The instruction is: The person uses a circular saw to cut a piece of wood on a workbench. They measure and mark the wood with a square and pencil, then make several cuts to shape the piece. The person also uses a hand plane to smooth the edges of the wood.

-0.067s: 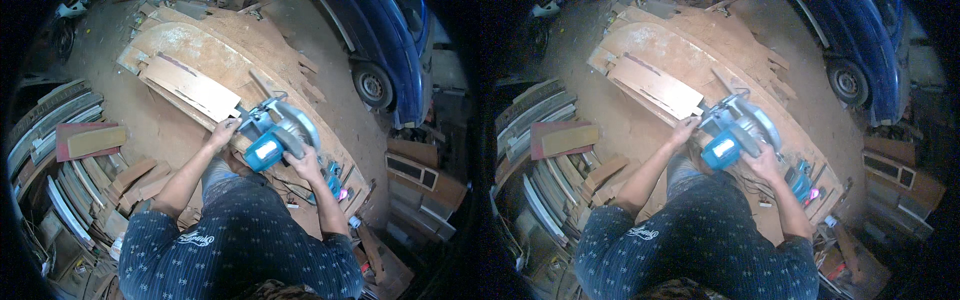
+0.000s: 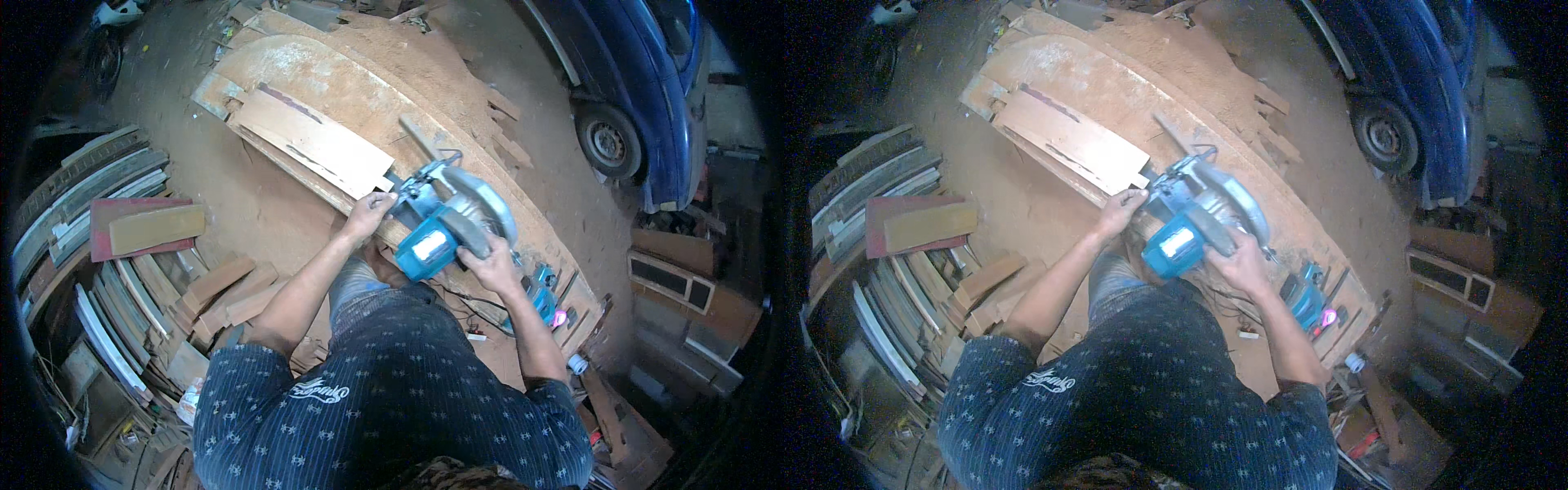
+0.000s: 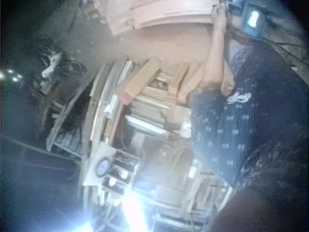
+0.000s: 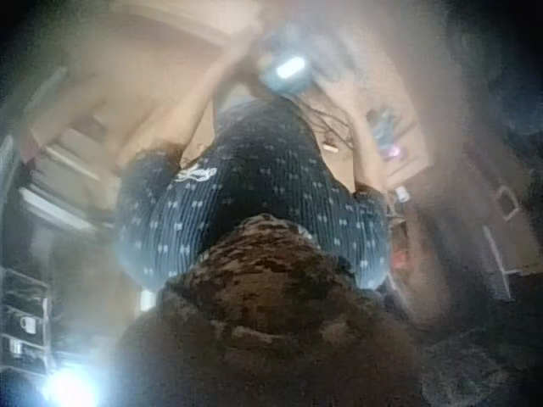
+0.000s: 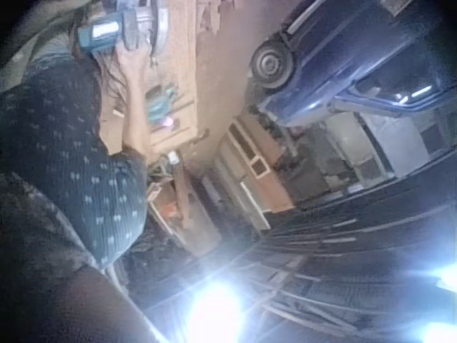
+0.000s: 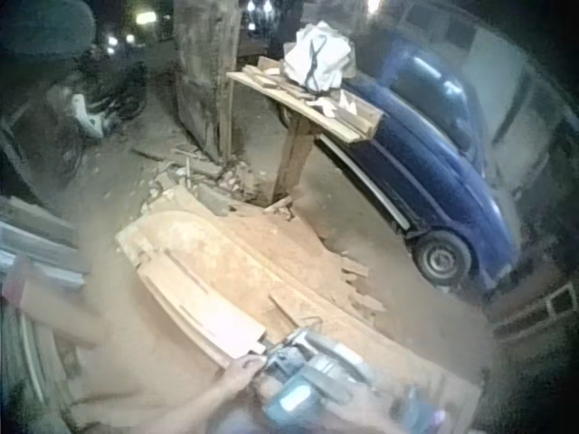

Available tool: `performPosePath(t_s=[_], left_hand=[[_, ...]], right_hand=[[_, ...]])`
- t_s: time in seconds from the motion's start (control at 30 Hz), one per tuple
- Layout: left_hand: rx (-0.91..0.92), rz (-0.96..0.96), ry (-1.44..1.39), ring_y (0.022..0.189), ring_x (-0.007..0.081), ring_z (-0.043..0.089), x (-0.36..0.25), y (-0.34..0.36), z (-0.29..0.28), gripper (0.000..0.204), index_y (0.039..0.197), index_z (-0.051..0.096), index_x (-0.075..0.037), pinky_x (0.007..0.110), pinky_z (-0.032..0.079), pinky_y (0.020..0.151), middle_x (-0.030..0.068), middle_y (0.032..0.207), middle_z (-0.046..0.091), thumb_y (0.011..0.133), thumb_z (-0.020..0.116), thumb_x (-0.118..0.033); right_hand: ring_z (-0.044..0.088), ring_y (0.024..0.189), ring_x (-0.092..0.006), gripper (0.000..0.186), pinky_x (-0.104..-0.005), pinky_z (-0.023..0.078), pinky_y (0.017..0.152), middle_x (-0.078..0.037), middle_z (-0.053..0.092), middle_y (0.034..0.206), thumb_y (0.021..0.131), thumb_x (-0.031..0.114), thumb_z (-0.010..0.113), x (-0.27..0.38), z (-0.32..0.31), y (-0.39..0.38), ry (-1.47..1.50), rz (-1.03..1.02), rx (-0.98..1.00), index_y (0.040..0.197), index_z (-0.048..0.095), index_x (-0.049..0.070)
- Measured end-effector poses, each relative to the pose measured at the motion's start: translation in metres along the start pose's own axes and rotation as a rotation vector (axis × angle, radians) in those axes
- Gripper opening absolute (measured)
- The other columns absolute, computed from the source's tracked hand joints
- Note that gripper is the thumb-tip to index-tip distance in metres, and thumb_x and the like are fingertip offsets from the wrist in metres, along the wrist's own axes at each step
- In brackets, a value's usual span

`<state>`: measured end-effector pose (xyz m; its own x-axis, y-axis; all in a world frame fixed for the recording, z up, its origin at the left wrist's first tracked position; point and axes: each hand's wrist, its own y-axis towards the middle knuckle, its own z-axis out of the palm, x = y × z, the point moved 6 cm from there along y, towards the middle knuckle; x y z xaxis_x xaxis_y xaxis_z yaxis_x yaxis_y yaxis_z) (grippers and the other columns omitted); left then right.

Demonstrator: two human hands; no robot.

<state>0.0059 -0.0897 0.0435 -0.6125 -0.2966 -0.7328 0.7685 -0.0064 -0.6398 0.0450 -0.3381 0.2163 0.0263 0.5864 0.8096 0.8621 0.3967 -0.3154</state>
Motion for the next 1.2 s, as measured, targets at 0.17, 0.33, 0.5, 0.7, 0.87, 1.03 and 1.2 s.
performPosePath(t_s=[0.17, 0.33, 0.5, 0.7, 0.87, 1.03, 1.2], left_hand=[[-0.537, 0.223, 0.581, 0.11, 0.0334, 0.056, 0.0, -0.004, -0.023, 0.083, 0.125, 0.05, 0.005, 0.042, 0.047, 0.096, 0.0226, 0.119, 0.056, 0.074, 0.083, -0.051], [-0.673, 0.313, 0.766, 0.131, 0.0405, 0.036, -0.007, -0.001, -0.026, 0.084, 0.133, 0.045, 0.0, 0.053, 0.03, 0.111, 0.0252, 0.135, 0.042, 0.071, 0.083, -0.042], [-0.726, 0.287, 0.841, 0.146, 0.0439, 0.016, -0.006, 0.015, -0.03, 0.096, 0.146, 0.035, -0.008, 0.057, 0.018, 0.119, 0.0273, 0.154, 0.021, 0.068, 0.084, -0.038], [-0.744, 0.168, 0.849, 0.151, 0.0445, 0.005, 0.002, 0.029, -0.052, 0.104, 0.154, 0.026, -0.01, 0.058, 0.013, 0.121, 0.0282, 0.16, 0.012, 0.072, 0.08, -0.046], [-0.727, 0.101, 0.836, 0.151, 0.0451, 0.003, -0.001, 0.036, -0.076, 0.106, 0.155, 0.025, -0.009, 0.056, 0.011, 0.122, 0.029, 0.16, 0.012, 0.073, 0.078, -0.049], [-0.722, 0.104, 0.789, 0.151, 0.0458, 0.002, -0.009, 0.034, -0.084, 0.108, 0.155, 0.024, -0.009, 0.055, 0.011, 0.122, 0.0309, 0.16, 0.007, 0.072, 0.079, -0.05], [-0.71, 0.086, 0.8, 0.151, 0.0466, 0.001, -0.012, 0.04, -0.095, 0.111, 0.156, 0.02, -0.01, 0.056, 0.011, 0.122, 0.0322, 0.16, 0.003, 0.071, 0.08, -0.049]], right_hand=[[0.069, 0.087, -0.0241, 0.043, -0.0373, 0.053, 0.08, -0.019, 0.072, 0.094, 0.079, 0.025, 0.076, -0.038, 0.051, 0.018, 0.048, -0.092, 0.102, 0.112, 0.067, -0.003], [0.068, 0.081, -0.0323, 0.043, -0.0388, 0.052, 0.078, -0.022, 0.069, 0.089, 0.079, 0.024, 0.073, -0.031, 0.076, 0.037, -0.1, -0.218, 0.136, 0.113, 0.065, -0.002], [0.069, 0.082, -0.0322, 0.04, -0.0404, 0.052, 0.079, -0.022, 0.069, 0.089, 0.076, 0.023, 0.072, -0.034, 0.077, 0.056, -0.147, -0.214, 0.22, 0.107, 0.067, -0.001], [0.068, 0.089, -0.0302, 0.044, -0.0413, 0.051, 0.083, -0.022, 0.069, 0.096, 0.075, 0.026, 0.072, -0.014, 0.089, 0.069, -0.153, -0.232, 0.236, 0.108, 0.065, -0.004], [0.069, 0.093, -0.0327, 0.046, -0.0406, 0.052, 0.086, -0.025, 0.07, 0.098, 0.074, 0.022, 0.074, -0.011, 0.114, 0.084, -0.161, -0.211, 0.205, 0.109, 0.065, -0.006], [0.069, 0.091, -0.0344, 0.048, -0.042, 0.052, 0.085, -0.026, 0.07, 0.098, 0.072, 0.025, 0.074, -0.005, 0.113, 0.093, -0.184, -0.189, 0.202, 0.109, 0.067, -0.006], [0.068, 0.093, -0.0391, 0.05, -0.0441, 0.052, 0.086, -0.028, 0.069, 0.098, 0.071, 0.027, 0.074, 0.012, 0.116, 0.098, -0.185, -0.109, 0.252, 0.11, 0.068, -0.004]])
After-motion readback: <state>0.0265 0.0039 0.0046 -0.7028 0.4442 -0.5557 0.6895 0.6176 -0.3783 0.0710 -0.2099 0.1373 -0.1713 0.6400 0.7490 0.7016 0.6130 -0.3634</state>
